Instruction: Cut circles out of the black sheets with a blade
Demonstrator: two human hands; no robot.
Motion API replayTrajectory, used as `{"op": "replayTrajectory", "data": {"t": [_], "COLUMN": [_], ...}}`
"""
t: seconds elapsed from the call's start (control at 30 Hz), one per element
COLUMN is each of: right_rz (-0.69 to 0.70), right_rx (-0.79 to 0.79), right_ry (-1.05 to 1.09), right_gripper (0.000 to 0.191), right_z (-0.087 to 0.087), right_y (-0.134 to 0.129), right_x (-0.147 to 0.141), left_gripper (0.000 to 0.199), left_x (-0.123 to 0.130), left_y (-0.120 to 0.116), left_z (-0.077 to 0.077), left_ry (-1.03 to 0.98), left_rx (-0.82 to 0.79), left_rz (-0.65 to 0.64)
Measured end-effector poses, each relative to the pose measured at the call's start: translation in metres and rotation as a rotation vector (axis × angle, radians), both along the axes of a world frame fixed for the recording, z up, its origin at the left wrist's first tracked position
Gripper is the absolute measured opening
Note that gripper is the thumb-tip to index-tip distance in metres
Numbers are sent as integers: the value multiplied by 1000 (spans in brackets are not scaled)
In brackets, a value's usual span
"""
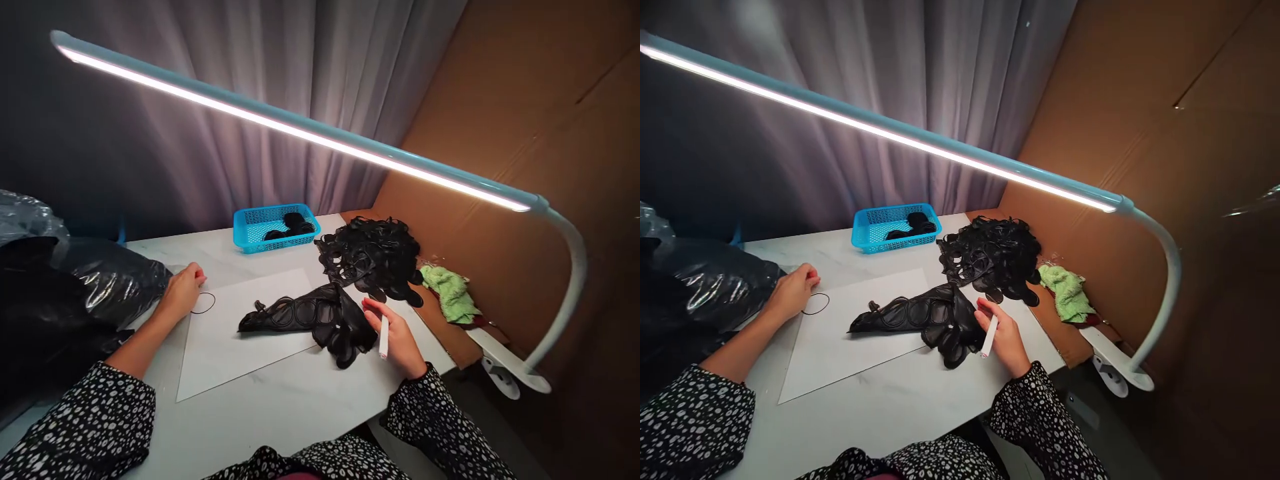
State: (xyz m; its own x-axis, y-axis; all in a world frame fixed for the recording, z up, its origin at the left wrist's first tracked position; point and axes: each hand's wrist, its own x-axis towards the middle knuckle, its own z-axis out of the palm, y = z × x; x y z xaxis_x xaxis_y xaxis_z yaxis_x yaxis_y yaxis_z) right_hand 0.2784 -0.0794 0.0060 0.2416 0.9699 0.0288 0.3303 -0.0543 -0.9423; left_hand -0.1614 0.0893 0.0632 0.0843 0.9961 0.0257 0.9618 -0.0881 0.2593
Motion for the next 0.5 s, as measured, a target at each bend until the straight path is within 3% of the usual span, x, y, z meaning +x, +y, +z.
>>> {"op": "replayTrajectory", "data": {"t": [0.13, 0.3, 0.5], "right_rz": [-17, -46, -75], "right_rx": [-13, 115, 171], "right_ry": [-111, -348, -314], "right_gripper": [52, 53, 23], "right_z": [2, -1, -5], "right_y": [-9, -14, -8], "right_x": [-6, -22, -20], "left_gripper": [13, 19, 19], "left_x": [-6, -17, -12], "left_y": [8, 8, 0], "left_z": [-1, -6, -12], "left_ry": [63, 82, 69], "left_rx": [-35, -62, 18], "left_rz": [9, -21, -72]}}
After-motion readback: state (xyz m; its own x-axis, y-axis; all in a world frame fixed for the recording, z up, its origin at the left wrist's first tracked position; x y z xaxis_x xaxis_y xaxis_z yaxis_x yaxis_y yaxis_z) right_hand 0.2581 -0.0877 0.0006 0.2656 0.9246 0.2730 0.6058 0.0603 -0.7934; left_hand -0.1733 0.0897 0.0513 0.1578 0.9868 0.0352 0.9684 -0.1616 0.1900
